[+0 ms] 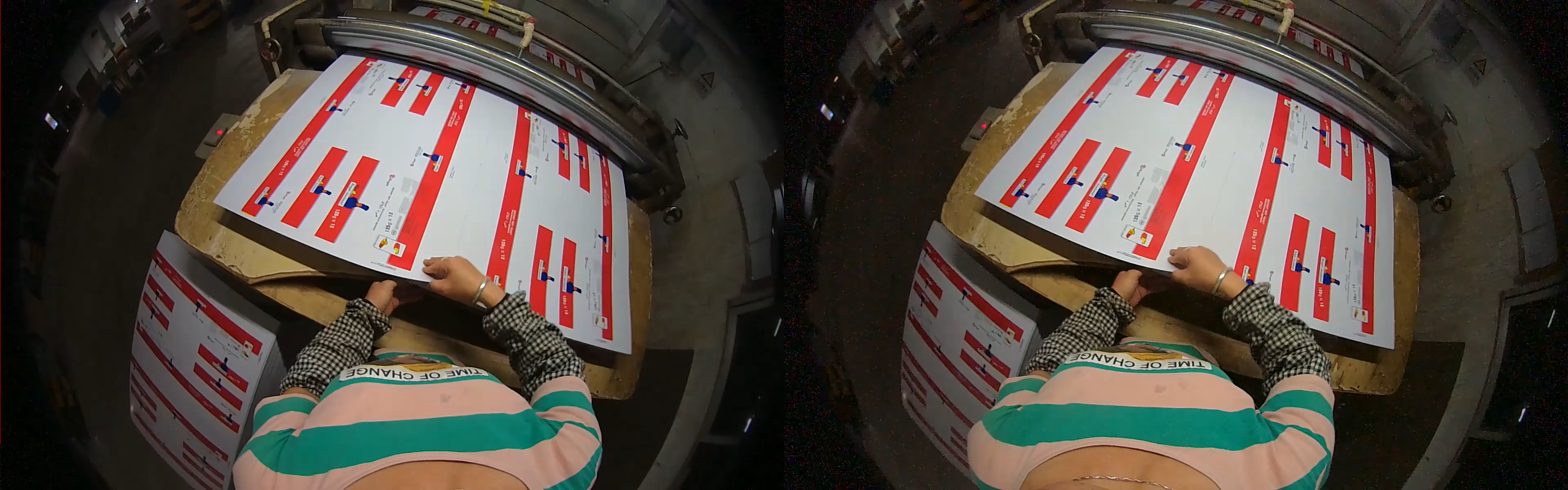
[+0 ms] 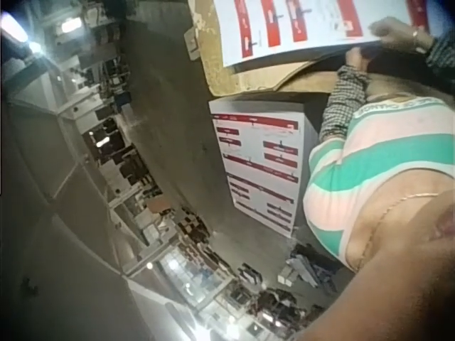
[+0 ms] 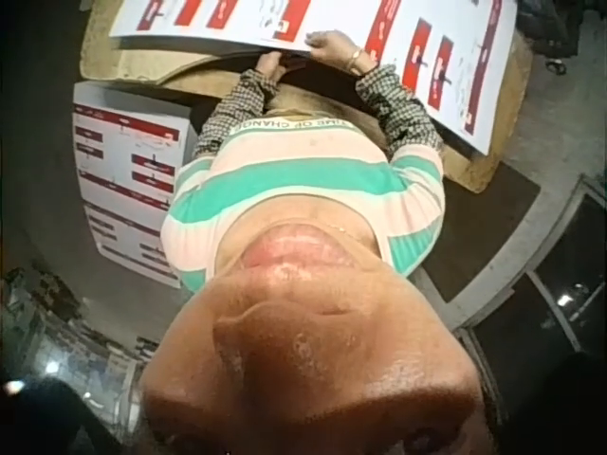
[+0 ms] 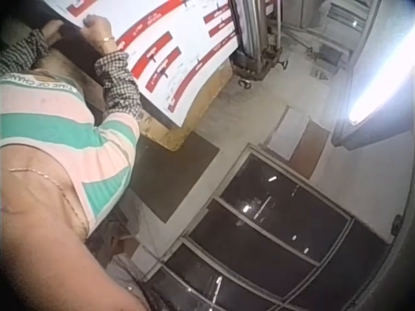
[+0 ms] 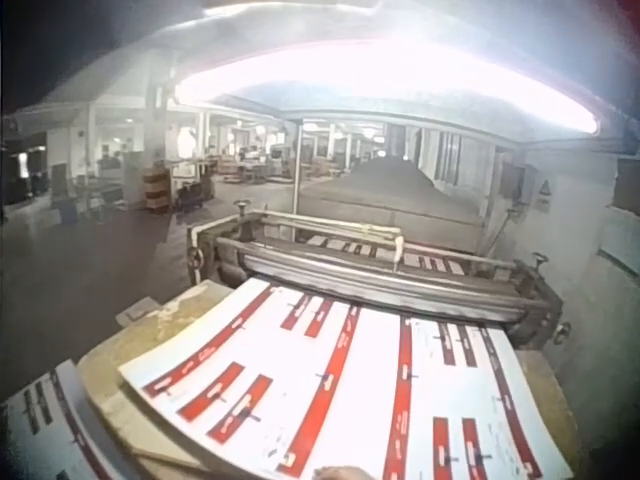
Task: Picking up large printed sheets and feeding them one by one into an industrial paper rolling or coating machine.
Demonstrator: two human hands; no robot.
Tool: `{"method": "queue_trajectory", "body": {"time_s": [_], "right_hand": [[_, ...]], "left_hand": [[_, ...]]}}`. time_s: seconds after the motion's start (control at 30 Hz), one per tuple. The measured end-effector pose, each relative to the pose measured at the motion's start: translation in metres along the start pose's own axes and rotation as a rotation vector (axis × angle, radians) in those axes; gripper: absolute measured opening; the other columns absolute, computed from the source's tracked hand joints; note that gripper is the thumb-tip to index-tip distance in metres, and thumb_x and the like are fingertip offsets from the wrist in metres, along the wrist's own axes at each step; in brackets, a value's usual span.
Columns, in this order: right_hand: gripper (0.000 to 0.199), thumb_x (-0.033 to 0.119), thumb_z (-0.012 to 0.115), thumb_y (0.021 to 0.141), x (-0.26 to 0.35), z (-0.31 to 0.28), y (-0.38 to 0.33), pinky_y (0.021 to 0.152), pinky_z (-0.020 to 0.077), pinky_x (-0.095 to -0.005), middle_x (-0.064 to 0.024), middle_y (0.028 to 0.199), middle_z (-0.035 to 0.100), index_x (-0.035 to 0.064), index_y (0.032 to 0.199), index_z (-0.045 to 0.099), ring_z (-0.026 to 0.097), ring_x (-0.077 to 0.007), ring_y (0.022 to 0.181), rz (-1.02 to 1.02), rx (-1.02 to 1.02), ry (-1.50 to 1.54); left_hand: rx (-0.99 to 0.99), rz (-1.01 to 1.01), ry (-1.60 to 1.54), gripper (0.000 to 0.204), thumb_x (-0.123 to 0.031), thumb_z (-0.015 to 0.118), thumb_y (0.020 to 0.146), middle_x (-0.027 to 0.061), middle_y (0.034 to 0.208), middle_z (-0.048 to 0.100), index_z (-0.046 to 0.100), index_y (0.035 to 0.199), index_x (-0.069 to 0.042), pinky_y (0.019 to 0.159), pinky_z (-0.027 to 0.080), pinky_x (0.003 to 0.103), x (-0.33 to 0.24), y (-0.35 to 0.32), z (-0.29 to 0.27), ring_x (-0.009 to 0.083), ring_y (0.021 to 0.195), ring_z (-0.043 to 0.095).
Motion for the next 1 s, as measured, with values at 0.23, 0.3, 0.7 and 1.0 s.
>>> {"method": "queue_trajectory", "body": {"time_s": [0.23, 0.3, 0.7, 1.0], "right_hand": [[0.030, 0.025, 0.061, 0.063, -0.044, -0.016, 0.054, 0.075, 0.0414, -0.0363, -0.0188, 0.089, 0.054, 0.0003, 0.078, 0.055, 0.049, -0.0339, 0.085, 0.161, -0.151, -0.299], [0.074, 0.040, 0.065, 0.059, -0.038, 0.027, 0.039, 0.089, 0.0274, -0.0534, -0.0222, 0.125, 0.030, 0.0063, 0.119, 0.036, 0.028, -0.0398, 0.115, 0.121, 0.059, -0.476], [0.027, 0.014, 0.052, 0.066, 0.040, -0.060, -0.006, 0.068, 0.0460, -0.0300, -0.0147, 0.091, 0.058, 0.0010, 0.089, 0.057, 0.058, -0.0270, 0.074, 0.028, -0.038, -0.154], [0.031, 0.019, 0.059, 0.066, 0.006, 0.002, -0.017, 0.077, 0.0438, -0.0269, -0.0126, 0.104, 0.055, -0.0007, 0.090, 0.059, 0.057, -0.0247, 0.087, -0.019, 0.017, -0.060]], "left_hand": [[0.143, 0.043, 0.078, 0.032, -0.015, 0.048, 0.081, 0.0128, 0.100, 0.053, 0.043, 0.109, 0.001, 0.074, 0.048, 0.038, -0.011, -0.008, 0.016, 0.0252, 0.088, 0.055], [0.122, 0.035, 0.081, 0.033, -0.011, 0.046, 0.081, 0.0157, 0.103, 0.052, 0.041, 0.111, 0.002, 0.075, 0.049, 0.037, -0.013, -0.011, 0.014, 0.0272, 0.091, 0.054], [0.046, 0.001, -0.020, 0.036, -0.016, 0.050, 0.080, 0.0143, 0.103, 0.052, 0.042, 0.112, 0.000, 0.083, 0.042, 0.044, -0.008, -0.023, 0.024, 0.0264, 0.097, 0.050], [0.101, 0.011, 0.041, 0.037, -0.020, 0.047, 0.083, 0.0153, 0.102, 0.052, 0.040, 0.112, 0.001, 0.082, 0.043, 0.043, 0.004, 0.000, 0.004, 0.0274, 0.094, 0.052]]}}
Point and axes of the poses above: each hand's wrist, its own y-axis towards the middle knuckle, its own z-axis out of the palm, x = y × z, the point moved 2 cm from there along y, towards the middle knuckle
